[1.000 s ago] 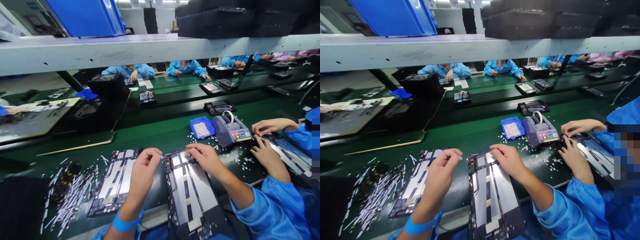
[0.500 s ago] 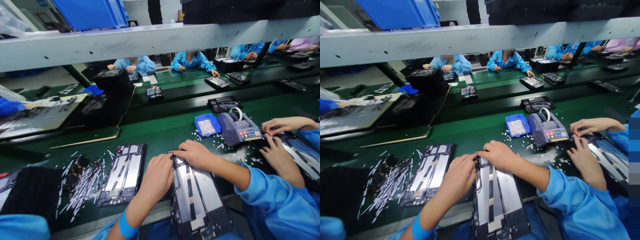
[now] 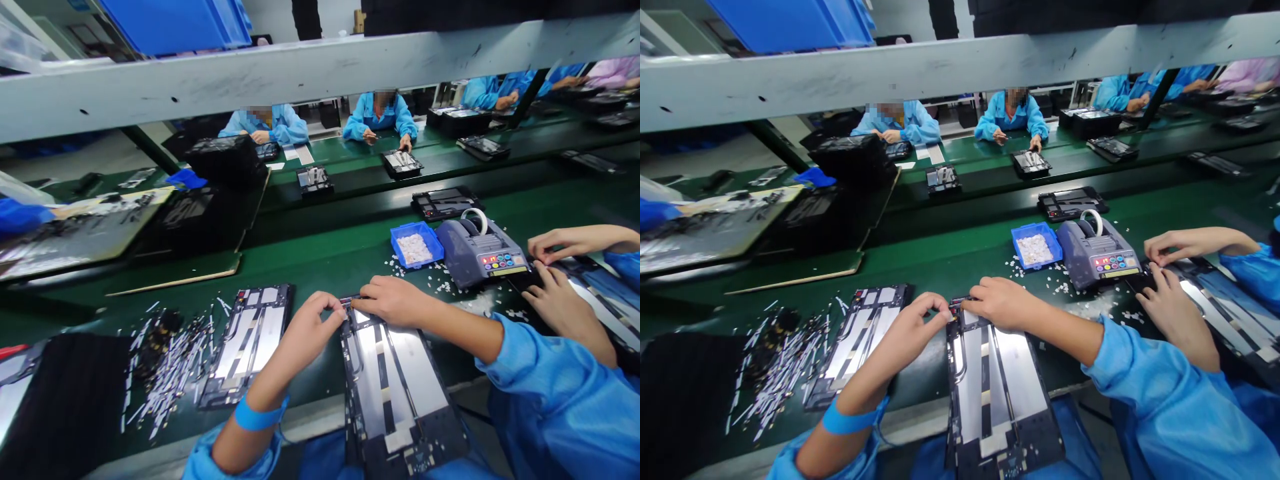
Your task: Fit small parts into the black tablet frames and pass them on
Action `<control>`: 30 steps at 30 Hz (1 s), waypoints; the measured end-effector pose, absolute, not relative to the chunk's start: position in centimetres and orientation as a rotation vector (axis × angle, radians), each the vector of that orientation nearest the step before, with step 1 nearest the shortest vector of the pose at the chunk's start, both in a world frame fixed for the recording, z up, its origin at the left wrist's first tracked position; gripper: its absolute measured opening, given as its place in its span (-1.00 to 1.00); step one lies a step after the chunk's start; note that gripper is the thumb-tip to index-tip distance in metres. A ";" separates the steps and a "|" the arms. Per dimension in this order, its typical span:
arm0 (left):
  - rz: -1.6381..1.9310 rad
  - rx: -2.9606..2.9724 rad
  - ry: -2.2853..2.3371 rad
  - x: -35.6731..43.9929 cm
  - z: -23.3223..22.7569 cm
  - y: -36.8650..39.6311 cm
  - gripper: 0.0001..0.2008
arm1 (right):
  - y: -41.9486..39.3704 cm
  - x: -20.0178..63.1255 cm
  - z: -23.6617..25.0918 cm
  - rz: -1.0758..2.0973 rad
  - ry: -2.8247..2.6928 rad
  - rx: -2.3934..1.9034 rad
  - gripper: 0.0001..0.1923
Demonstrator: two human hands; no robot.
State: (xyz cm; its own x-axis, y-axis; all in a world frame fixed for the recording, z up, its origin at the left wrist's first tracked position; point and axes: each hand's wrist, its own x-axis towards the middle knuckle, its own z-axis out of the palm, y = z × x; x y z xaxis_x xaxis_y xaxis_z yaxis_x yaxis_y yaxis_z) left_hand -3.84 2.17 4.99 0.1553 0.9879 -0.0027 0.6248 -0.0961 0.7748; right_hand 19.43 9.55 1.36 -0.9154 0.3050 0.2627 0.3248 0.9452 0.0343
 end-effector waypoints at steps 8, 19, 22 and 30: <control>0.643 1.694 1.551 -3.2 4.0 4.3 -0.83 | 9.6 19.3 0.7 -0.069 -2.819 -0.469 -0.74; 0.655 1.727 1.675 -2.8 3.1 4.1 -0.80 | 9.6 19.3 0.8 -0.055 -2.804 -0.483 -0.75; 0.666 1.714 1.684 -2.7 2.9 4.0 -0.79 | 9.5 19.3 0.7 -0.051 -2.793 -0.485 -0.74; 0.657 1.710 1.708 -2.5 2.8 4.0 -0.80 | 9.4 19.3 0.9 -0.013 -2.798 -0.495 -0.74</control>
State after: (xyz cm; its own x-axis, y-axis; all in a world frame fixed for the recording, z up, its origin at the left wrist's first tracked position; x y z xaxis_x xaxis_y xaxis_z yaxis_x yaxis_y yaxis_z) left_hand -2.53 3.96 2.80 0.0369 0.9959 -0.0825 0.6839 0.0350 0.7287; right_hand 19.31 9.43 0.92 -0.8958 0.3344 0.2927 0.3371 0.9405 -0.0427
